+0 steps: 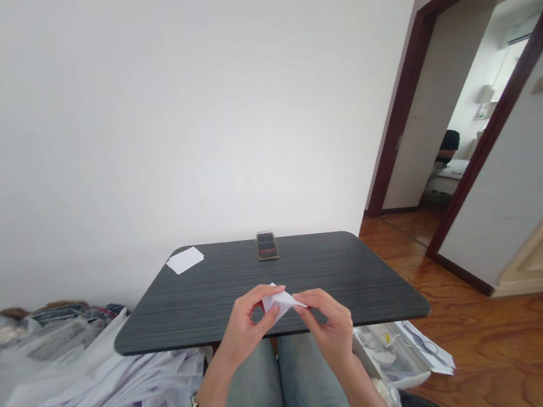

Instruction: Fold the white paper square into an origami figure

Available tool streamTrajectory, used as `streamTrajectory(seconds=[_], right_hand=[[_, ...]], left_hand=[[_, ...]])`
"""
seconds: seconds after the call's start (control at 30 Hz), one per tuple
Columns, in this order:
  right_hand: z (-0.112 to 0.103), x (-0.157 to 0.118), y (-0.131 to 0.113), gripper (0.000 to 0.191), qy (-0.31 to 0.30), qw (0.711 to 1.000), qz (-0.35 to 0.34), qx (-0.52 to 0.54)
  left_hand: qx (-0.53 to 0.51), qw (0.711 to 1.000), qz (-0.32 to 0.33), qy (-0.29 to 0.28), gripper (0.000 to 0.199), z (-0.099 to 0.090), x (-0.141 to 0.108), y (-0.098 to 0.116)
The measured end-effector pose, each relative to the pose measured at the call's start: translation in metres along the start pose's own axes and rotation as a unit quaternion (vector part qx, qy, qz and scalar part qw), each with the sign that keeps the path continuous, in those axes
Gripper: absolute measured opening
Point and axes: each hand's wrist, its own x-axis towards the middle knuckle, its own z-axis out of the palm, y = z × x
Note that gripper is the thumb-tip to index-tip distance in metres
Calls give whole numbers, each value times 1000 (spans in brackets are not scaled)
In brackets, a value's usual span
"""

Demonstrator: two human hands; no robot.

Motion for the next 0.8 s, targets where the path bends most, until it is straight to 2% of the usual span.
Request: streamTrajectory(seconds=[0.2, 0.37, 0.8], right_hand=[[2, 1, -2, 18, -6, 1000, -13, -2], [1, -3, 0, 17, 16, 1000, -15, -2], [1, -4, 0, 15, 4, 999, -21, -33]], left_hand=[[-8, 999, -9, 36, 21, 2, 1, -3], [0, 999, -12, 52, 20, 1, 1, -6], [-1, 998, -16, 59, 23, 2, 2, -4]])
